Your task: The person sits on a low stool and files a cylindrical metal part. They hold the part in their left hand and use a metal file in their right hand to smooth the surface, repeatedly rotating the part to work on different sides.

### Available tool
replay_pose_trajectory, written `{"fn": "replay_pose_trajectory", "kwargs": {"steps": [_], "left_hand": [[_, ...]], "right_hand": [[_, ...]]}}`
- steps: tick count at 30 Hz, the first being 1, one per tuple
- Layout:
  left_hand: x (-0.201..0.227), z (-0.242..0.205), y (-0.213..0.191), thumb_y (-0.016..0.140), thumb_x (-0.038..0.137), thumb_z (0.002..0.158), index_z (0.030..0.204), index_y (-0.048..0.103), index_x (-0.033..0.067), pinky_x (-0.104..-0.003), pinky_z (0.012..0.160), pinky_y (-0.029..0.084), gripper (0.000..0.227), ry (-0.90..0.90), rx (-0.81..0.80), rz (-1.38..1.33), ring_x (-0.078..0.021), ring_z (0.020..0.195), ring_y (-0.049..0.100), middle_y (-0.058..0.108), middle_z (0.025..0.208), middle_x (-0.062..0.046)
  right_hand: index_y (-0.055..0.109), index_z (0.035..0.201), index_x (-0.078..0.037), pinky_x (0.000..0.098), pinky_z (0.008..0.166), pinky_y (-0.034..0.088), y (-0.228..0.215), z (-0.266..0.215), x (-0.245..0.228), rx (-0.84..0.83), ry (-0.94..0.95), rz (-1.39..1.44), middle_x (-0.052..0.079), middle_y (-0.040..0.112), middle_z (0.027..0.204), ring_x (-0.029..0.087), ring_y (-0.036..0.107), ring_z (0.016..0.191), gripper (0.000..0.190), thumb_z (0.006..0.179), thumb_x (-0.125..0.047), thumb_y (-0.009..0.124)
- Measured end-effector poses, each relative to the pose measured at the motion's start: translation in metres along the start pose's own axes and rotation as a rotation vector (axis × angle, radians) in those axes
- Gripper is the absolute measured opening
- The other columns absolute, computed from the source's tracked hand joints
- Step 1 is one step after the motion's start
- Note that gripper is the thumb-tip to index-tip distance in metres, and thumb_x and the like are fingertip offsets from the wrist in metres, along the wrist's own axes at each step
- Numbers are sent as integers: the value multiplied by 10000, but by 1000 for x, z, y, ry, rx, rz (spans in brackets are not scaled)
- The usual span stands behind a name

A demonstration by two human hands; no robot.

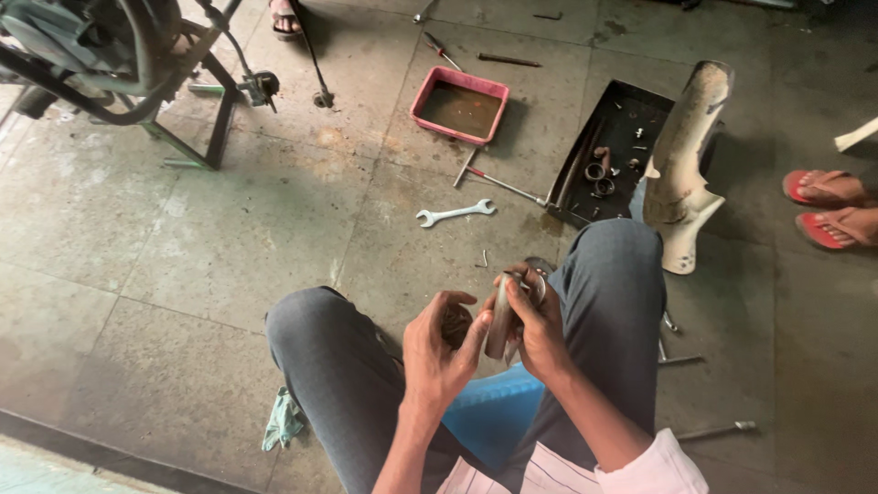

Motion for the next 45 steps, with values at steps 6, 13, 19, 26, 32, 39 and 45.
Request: {"fn": "replay_pose_trajectory", "kwargs": {"steps": [6, 13, 19, 26, 32, 39, 45], "left_hand": [[0, -6, 22, 722, 348, 927, 1216, 644, -4, -328, 600, 541, 462, -77, -217, -290, -159, 663, 734, 759, 800, -68], [-21, -7, 27, 648, 368, 970, 896, 714, -14, -343, 523, 466, 394, -222, -249, -34, -188, 513, 605, 665, 623, -93], [-41, -8, 25, 751, 332, 950, 814, 669, -60, -323, 501, 438, 423, -290, -113, -5, -168, 524, 537, 624, 593, -131], [-40, -3, 15, 728, 302, 911, 1068, 720, -3, -268, 530, 498, 343, -345, -24, -126, -73, 560, 633, 704, 638, -54], [-32, -7, 16, 762, 275, 903, 1067, 747, -5, -326, 507, 450, 325, -287, 18, 13, -150, 509, 555, 628, 609, -100], [-10, -13, 12, 790, 203, 868, 1103, 757, 16, -358, 567, 459, 302, 35, 128, 132, -217, 609, 563, 590, 658, -78], [1, -13, 7, 807, 184, 879, 1084, 735, 32, -378, 569, 439, 266, 128, 168, 222, -225, 623, 526, 554, 675, -68]], "right_hand": [[584, 1145, -93, 185, 444, 390, 5, 2, -5, 6, 10, -27, 92, 731, 818, 38, 576, 562, 266, 1014, -324, 595], [611, 1237, -39, 196, 499, 462, 14, 3, -8, -83, -14, -104, 72, 709, 874, 48, 612, 658, 332, 1030, -298, 602], [578, 1292, -50, 184, 552, 463, 1, 8, 4, 116, 137, -109, 0, 638, 976, 10, 567, 695, 408, 920, -197, 655], [631, 1219, 68, 231, 471, 372, -5, 19, 10, -219, 234, 405, 55, 609, 816, 90, 446, 555, 550, 1040, -446, 551], [580, 1197, -56, 248, 561, 460, 16, 6, -66, -121, -369, -722, 7, 605, 838, 69, 592, 689, 226, 1029, -183, 662], [618, 1188, -95, 326, 582, 516, 63, 8, -113, -135, -941, -1360, 55, 674, 930, 182, 666, 741, 196, 1067, -244, 661], [713, 1227, -94, 286, 355, 403, 61, 10, -94, -256, -942, -1540, 23, 635, 750, 110, 493, 462, 292, 975, -242, 704]]}}
Point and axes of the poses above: each hand's wrist, its own z-axis towards the middle knuckle, its own y-axis out of the palm, x = y × z, the point moved 7 cm from there along z, towards the middle knuckle
